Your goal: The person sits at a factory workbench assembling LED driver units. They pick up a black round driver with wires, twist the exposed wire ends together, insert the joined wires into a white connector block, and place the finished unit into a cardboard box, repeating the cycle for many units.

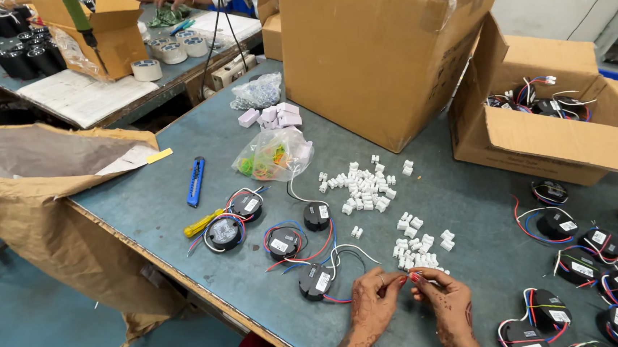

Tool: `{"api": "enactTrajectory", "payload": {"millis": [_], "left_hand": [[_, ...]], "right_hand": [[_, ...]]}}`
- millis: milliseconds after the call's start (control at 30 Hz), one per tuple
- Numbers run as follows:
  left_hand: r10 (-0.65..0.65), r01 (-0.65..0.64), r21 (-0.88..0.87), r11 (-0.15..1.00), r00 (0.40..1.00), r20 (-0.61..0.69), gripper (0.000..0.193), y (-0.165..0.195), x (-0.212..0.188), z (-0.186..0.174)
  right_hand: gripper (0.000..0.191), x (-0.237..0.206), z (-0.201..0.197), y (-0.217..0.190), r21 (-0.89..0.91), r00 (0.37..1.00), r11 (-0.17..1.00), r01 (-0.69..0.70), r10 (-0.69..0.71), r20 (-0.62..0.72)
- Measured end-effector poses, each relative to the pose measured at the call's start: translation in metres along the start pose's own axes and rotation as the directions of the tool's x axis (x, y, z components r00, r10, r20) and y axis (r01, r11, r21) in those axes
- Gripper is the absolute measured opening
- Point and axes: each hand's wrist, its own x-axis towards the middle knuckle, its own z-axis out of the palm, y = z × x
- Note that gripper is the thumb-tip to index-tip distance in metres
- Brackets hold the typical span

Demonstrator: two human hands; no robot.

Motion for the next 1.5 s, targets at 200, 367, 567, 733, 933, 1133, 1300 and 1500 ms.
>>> {"api": "enactTrajectory", "payload": {"millis": [200,367,567,733,933,1133,1300,1500], "left_hand": [[-0.091,0.091,-0.058,0.994,0.996,-0.002,0.013,0.004,-0.003,-0.002],[-0.058,0.052,-0.131,0.99,0.998,-0.036,0.012,0.001,-0.004,-0.002],[-0.1,0.079,-0.144,0.986,0.984,-0.146,0.012,-0.007,0.001,-0.002],[-0.05,0.045,-0.037,0.998,0.989,-0.141,0.015,-0.009,0.0,-0.001],[-0.005,0.009,0.038,0.999,0.994,-0.106,0.015,-0.006,-0.003,0.0],[-0.001,-0.009,-0.079,0.997,0.993,-0.12,0.009,-0.006,-0.003,0.0],[-0.162,0.137,-0.181,0.974,0.978,-0.132,0.011,-0.001,-0.003,-0.002],[-0.184,0.159,-0.184,0.97,0.974,-0.129,0.012,0.004,-0.002,-0.006]], "right_hand": [[0.018,-0.02,0.012,-0.032,-0.402,0.949,0.868,0.292,-0.314,0.012],[0.013,-0.021,0.012,-0.038,-0.386,0.954,0.879,0.279,-0.3,0.006],[0.017,0.0,-0.013,-0.029,-0.682,0.871,0.659,0.318,-0.486,-0.064],[0.043,0.022,-0.027,-0.004,-0.94,0.843,0.21,0.269,-0.523,0.124],[0.039,0.018,-0.021,-0.003,-0.917,0.906,0.31,0.251,-0.408,0.11],[0.035,-0.005,-0.005,-0.035,-0.841,0.778,0.347,0.414,-0.615,0.129],[0.028,-0.006,-0.002,-0.032,-0.306,0.972,0.923,0.233,-0.232,0.039],[0.027,-0.01,-0.005,-0.026,0.172,0.987,0.985,-0.006,-0.021,0.158]]}}
